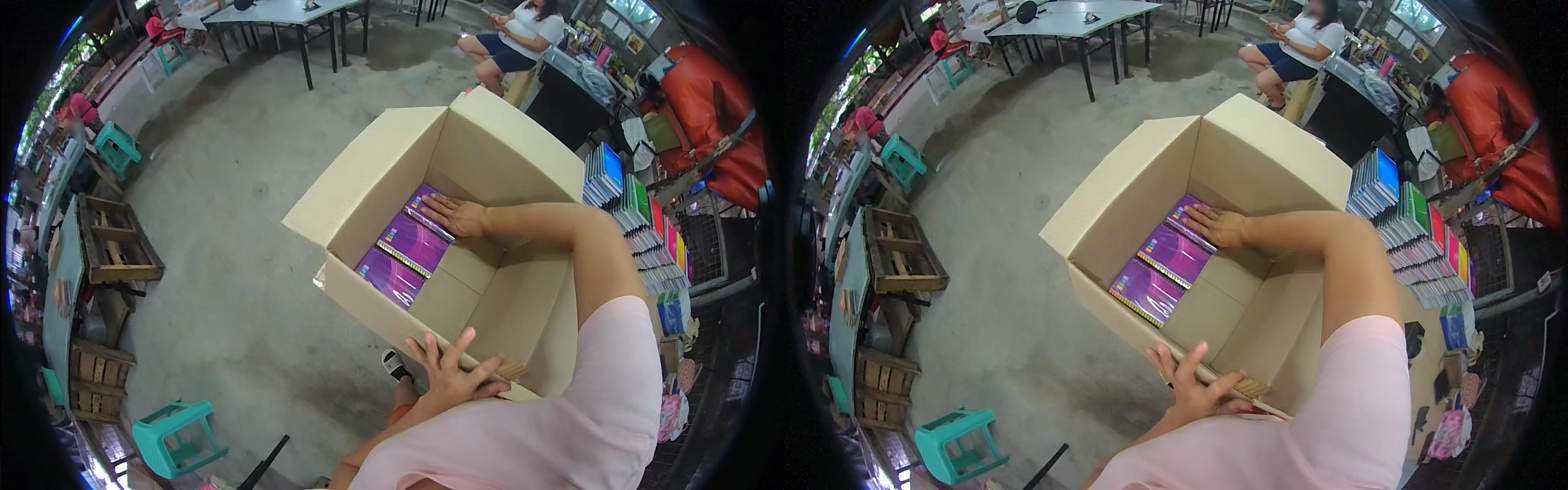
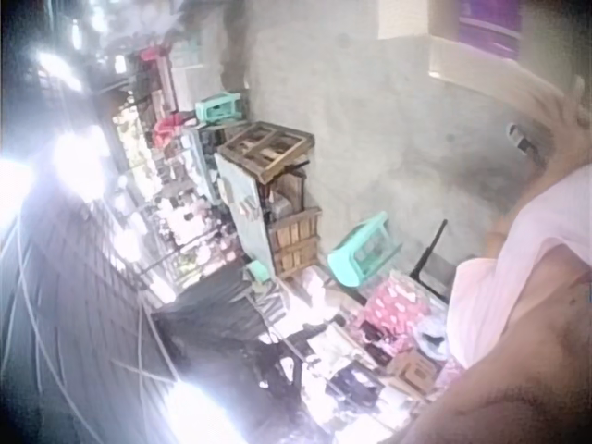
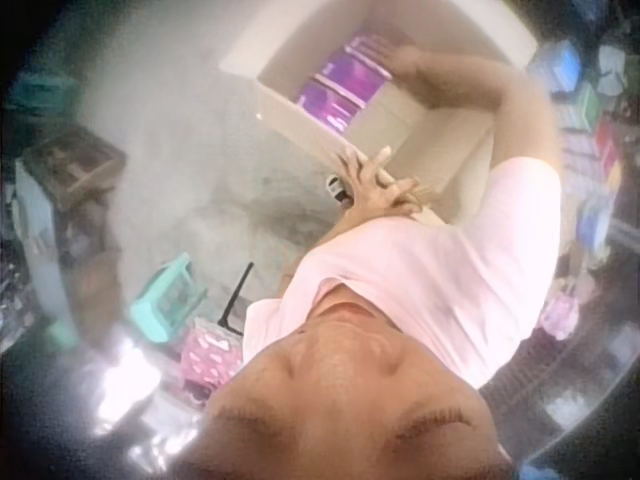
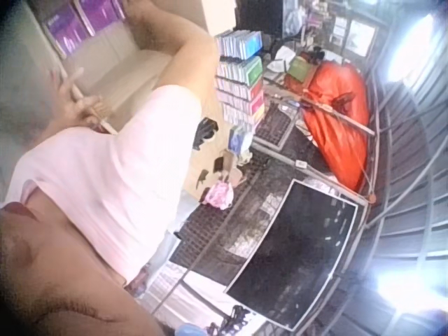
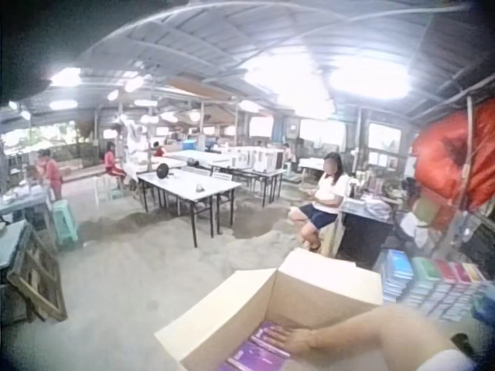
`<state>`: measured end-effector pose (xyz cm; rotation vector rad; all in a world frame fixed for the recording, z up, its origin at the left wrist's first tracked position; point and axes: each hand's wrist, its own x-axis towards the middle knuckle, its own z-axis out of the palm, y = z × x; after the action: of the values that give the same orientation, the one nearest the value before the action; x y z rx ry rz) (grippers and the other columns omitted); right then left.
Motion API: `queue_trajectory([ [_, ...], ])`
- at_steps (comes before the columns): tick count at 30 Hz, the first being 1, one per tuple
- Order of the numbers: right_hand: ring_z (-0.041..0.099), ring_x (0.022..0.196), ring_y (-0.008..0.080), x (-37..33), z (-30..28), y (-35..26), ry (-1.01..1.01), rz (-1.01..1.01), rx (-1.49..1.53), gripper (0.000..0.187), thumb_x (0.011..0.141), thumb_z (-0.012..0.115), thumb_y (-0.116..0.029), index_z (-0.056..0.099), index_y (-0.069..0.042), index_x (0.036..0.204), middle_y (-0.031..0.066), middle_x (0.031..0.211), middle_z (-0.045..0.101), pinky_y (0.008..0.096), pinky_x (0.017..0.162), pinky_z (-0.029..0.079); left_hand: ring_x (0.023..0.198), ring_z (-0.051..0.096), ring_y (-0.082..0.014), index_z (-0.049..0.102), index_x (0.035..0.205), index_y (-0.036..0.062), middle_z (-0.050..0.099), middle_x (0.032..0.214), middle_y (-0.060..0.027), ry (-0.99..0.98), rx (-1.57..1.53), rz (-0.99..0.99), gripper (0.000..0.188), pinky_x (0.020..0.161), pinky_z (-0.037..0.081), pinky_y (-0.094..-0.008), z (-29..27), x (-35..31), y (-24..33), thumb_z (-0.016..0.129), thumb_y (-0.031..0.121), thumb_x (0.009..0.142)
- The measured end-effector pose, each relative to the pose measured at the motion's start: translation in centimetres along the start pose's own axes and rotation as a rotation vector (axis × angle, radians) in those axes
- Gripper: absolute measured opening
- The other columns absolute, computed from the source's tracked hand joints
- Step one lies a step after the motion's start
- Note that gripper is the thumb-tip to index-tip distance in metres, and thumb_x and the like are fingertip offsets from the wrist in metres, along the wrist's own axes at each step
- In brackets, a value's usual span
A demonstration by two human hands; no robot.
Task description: The person picks up stacks of notebooks from a table, wraps them in silver plastic sheets, secures the wrapping with tape from a dispenser, and places the wrapped stacks into a cardboard box.
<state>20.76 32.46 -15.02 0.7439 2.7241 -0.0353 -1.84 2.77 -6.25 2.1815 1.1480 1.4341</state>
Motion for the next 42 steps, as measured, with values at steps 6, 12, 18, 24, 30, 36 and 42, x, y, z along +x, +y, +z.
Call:
queue_trajectory([
  [6, 0.02, 0.142, 0.0454, 0.3, 1.6, 1.2, -0.047, 0.089, 0.033, 0.113, 0.07, 0.078, -0.035, 0.006, -0.008, 0.154, 0.0236, 0.158, 0.009, 0.0506, 0.113, 0.03, 0.144, -0.006, -0.0408, 0.069, 0.1, 0.0382, 0.028, 0.148, -0.0146, 0.002, 0.015, 0.017, 0.041, 0.108, -0.014, -0.0667, 1.4, -0.6, -0.1, 0.051, 0.072, 0.084],
  [12, 0.066, 0.102, 0.0339, 0.6, -15.1, 0.7, -0.32, 0.141, 0.147, 0.058, 0.068, 0.082, -0.045, 0.071, -0.004, 0.107, 0.0187, 0.107, 0.069, 0.0428, 0.088, 0.052, 0.143, 0.011, -0.0395, 0.072, 0.088, 0.0218, 0.027, 0.148, -0.022, 0.003, -0.019, -0.053, 0.058, 0.114, 0.001, -0.0615, 0.5, 0.8, 1.2, 0.035, 0.066, 0.094],
  [18, 0.064, 0.099, 0.0381, -20.3, -23.9, -8.1, 0.276, 0.164, 0.307, 0.055, 0.081, 0.069, -0.048, 0.064, -0.006, 0.116, 0.019, 0.1, 0.069, 0.0487, 0.084, 0.052, 0.134, 0.034, -0.038, 0.047, 0.123, 0.0105, 0.032, 0.146, -0.0228, 0.492, -0.376, -0.016, 0.06, 0.11, 0.029, -0.0564, 2.3, 4.4, 12.2, 0.051, 0.061, 0.09],
  [24, 0.065, 0.094, 0.0364, -42.3, -16.5, -10.9, 0.031, 0.458, 0.436, 0.05, 0.081, 0.069, -0.049, 0.069, -0.002, 0.101, 0.0183, 0.094, 0.069, 0.0459, 0.079, 0.052, 0.096, 0.063, -0.0334, 0.06, 0.107, 0.0077, 0.06, 0.118, -0.0183, -0.285, -0.86, 0.222, 0.036, 0.09, 0.051, -0.0463, 13.1, 4.6, 25.5, 0.073, 0.029, 0.08],
  [30, 0.067, 0.073, 0.0339, -55.4, -5.1, -3.7, 0.46, 0.762, 0.619, 0.038, 0.08, 0.072, -0.04, 0.071, -0.002, 0.081, 0.0176, 0.076, 0.068, 0.0437, 0.068, 0.051, 0.106, 0.059, -0.0302, 0.064, 0.108, 0.0033, 0.063, 0.112, -0.0155, -0.114, -0.537, 0.11, 0.031, 0.089, 0.047, -0.0388, 31.1, 11.0, 26.6, 0.073, 0.013, 0.08],
  [36, 0.067, 0.079, 0.0353, -56.6, -5.0, -3.9, 0.417, 0.844, 0.658, 0.028, 0.078, 0.074, -0.028, 0.071, -0.002, 0.086, 0.0185, 0.081, 0.069, 0.0446, 0.07, 0.051, 0.114, 0.05, -0.0349, 0.063, 0.112, 0.0028, 0.052, 0.122, -0.0191, 0.071, 0.087, -0.283, 0.048, 0.093, 0.045, -0.0455, 46.9, 28.8, 17.1, 0.072, 0.04, 0.082],
  [42, 0.065, 0.09, 0.0375, -60.5, -2.7, -1.1, 0.624, 1.128, 0.437, 0.021, 0.078, 0.074, -0.022, 0.07, -0.004, 0.089, 0.0191, 0.094, 0.068, 0.0464, 0.079, 0.051, 0.123, 0.046, -0.0413, 0.063, 0.115, 0.0001, 0.043, 0.134, -0.0279, -0.272, 0.354, -0.42, 0.058, 0.096, 0.046, -0.0478, 51.2, 36.1, 14.9, 0.079, 0.037, 0.074],
])
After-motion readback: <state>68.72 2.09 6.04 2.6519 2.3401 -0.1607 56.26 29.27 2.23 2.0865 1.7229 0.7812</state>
